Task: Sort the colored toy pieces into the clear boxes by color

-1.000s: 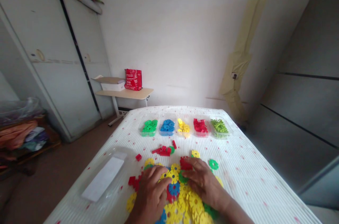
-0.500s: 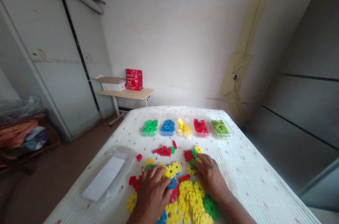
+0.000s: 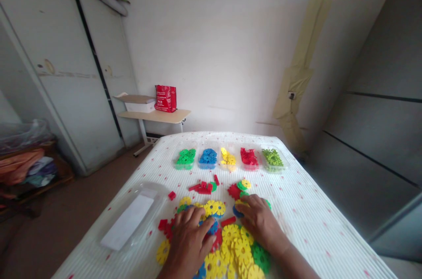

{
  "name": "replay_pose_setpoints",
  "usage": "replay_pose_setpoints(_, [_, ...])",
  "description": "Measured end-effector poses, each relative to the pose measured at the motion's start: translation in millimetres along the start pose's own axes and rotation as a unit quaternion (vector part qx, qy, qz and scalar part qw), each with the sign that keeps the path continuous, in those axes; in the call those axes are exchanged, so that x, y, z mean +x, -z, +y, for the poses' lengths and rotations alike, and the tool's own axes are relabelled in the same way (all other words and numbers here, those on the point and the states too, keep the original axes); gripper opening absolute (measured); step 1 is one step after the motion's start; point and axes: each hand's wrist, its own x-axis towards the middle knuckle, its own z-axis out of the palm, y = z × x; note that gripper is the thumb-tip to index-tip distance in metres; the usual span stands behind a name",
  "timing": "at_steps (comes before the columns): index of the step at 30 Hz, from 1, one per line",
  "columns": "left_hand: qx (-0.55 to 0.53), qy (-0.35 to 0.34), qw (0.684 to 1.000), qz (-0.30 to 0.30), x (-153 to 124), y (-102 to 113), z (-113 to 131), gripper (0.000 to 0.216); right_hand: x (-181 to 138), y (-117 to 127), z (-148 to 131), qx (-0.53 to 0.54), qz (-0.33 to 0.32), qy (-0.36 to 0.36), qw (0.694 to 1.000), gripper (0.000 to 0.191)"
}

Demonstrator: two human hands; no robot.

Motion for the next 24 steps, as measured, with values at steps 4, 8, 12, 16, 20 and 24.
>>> replay_pose_setpoints(4, [-0.006, 0.020, 1.000, -0.016, 2.2, 4.6, 4.9, 0.030, 3.1, 0.1, -5.6, -0.019, -0.028, -0.013, 0.999, 0.022])
replay_pose_setpoints(8, [-0.029, 0.052, 0.998, -0.027, 5.0, 7.4, 8.4, 0.026, 5.3, -6.0, -3.8, -0.046, -0.024, -0.018, 0.998, 0.024])
replay_pose_setpoints(12, [-0.040, 0.075, 0.996, -0.022, 7.2, 8.4, 10.9, 0.019, 7.6, -12.6, -2.5, -0.076, -0.008, -0.005, 0.997, 0.012])
replay_pose_setpoints(16, [-0.043, 0.060, 0.997, 0.003, 7.7, 4.3, 10.2, 0.015, 9.5, -13.2, -2.6, -0.067, 0.016, 0.016, 0.997, 0.014])
replay_pose_setpoints(20, [-0.032, 0.066, 0.996, 0.051, 7.9, 0.0, 6.3, 0.015, 12.8, -9.6, -1.8, -0.051, 0.061, 0.026, 0.997, 0.018])
replay_pose_setpoints(24, [-0.027, 0.054, 0.997, 0.043, 8.5, 1.8, 0.0, 0.019, 22.4, -8.9, -4.0, -0.005, 0.072, -0.031, 0.997, 0.023])
